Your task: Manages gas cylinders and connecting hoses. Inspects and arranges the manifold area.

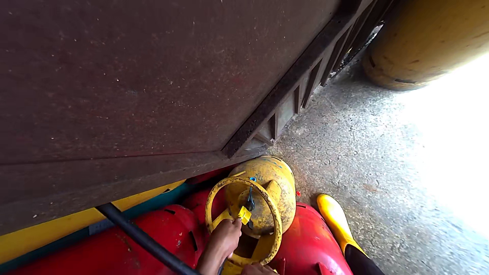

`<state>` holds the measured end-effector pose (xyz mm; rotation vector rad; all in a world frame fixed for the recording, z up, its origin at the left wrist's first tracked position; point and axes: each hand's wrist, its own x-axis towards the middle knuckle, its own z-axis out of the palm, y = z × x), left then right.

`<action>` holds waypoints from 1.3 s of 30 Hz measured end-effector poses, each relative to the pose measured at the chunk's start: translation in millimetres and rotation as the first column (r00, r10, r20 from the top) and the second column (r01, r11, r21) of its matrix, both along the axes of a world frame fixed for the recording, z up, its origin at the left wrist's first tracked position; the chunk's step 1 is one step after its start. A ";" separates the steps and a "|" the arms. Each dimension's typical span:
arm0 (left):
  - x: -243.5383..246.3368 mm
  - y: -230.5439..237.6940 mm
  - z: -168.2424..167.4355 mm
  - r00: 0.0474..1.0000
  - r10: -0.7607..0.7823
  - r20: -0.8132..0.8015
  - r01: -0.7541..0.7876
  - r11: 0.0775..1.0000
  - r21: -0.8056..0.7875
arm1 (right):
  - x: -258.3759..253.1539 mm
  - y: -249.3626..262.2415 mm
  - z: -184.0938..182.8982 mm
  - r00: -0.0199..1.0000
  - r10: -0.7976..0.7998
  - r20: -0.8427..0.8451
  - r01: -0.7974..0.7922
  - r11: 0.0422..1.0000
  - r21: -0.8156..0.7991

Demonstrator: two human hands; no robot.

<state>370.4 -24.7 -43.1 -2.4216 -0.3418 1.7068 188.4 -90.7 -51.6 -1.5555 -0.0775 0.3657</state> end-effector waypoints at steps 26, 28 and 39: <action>24.1 -18.2 -15.5 0.951 0.249 -0.185 -0.264 0.963 -0.062 | 98.7 90.6 -35.9 -0.311 -0.344 -0.886 0.940 -0.249 -0.233; 26.4 -21.7 -16.8 0.951 0.266 -0.160 -0.276 0.960 -0.045 | 105.6 88.1 -38.9 -0.340 -0.281 -0.897 0.919 -0.303 -0.253; 33.9 -19.6 -23.6 0.982 0.148 -0.119 -0.144 0.989 0.043 | 122.6 104.9 -67.2 -0.340 -0.654 -0.676 0.910 -0.047 -0.412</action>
